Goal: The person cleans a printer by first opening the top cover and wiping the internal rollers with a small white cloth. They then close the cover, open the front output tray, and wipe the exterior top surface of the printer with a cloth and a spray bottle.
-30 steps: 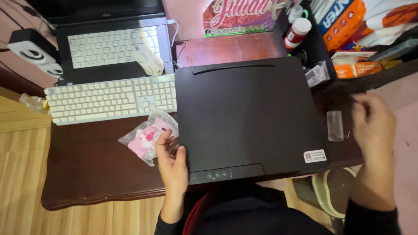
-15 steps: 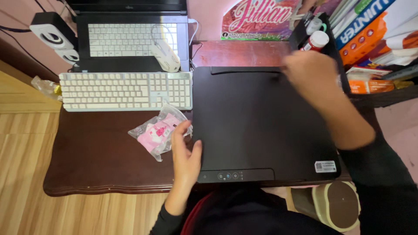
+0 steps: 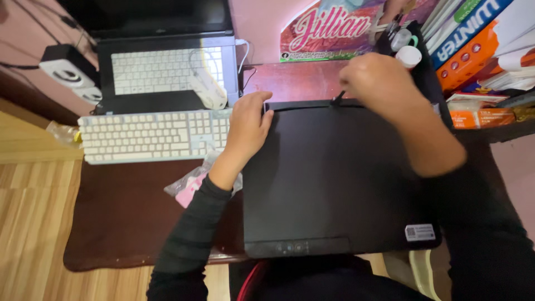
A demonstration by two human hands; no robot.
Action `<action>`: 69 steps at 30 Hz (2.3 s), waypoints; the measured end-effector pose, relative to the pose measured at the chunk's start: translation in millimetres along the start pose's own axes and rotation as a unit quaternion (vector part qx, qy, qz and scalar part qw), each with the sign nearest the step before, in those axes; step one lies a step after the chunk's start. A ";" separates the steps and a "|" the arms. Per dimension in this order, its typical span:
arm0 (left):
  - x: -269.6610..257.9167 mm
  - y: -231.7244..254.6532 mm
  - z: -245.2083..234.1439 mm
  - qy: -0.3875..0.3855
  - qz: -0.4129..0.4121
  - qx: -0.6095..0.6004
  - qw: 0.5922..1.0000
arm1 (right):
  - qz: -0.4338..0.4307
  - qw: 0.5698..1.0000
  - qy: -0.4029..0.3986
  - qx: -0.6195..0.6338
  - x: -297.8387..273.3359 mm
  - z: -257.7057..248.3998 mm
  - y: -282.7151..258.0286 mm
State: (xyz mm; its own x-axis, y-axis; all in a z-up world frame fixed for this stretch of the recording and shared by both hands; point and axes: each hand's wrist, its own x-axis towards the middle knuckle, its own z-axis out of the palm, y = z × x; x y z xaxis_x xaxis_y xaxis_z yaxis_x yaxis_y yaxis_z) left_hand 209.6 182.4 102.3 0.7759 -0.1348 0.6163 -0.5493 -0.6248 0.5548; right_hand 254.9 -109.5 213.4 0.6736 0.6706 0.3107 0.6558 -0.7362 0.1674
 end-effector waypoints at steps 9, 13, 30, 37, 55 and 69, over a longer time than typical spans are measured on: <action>45.7 -15.6 22.1 -0.186 0.001 0.054 0.981 | 0.209 0.966 0.000 0.152 -24.6 -47.7 0.1; 46.8 -8.9 20.6 -0.152 0.052 0.048 0.986 | 0.240 0.944 0.052 0.221 -38.5 -40.5 14.3; 63.7 8.4 12.9 -0.025 0.094 0.051 0.994 | 0.276 0.698 0.198 0.631 -84.9 27.6 55.4; 101.1 -37.9 33.8 -0.024 0.055 -0.043 0.997 | 0.272 0.866 0.129 0.399 -66.4 13.9 44.4; 36.0 -27.0 29.3 0.032 -0.127 0.032 0.991 | 0.082 0.948 -0.070 0.299 47.7 56.8 16.1; 39.5 -18.5 16.1 0.063 -0.161 0.015 0.985 | 0.004 0.960 -0.082 0.266 70.3 52.6 19.5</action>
State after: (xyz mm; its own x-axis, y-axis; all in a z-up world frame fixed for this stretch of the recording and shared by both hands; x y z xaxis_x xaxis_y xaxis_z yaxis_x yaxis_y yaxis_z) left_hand 255.5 176.3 107.4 0.8630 0.1688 0.4761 -0.2698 -0.6427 0.7170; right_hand 333.0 -71.9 189.3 0.6953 0.7026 0.1514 0.7025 -0.6197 -0.3500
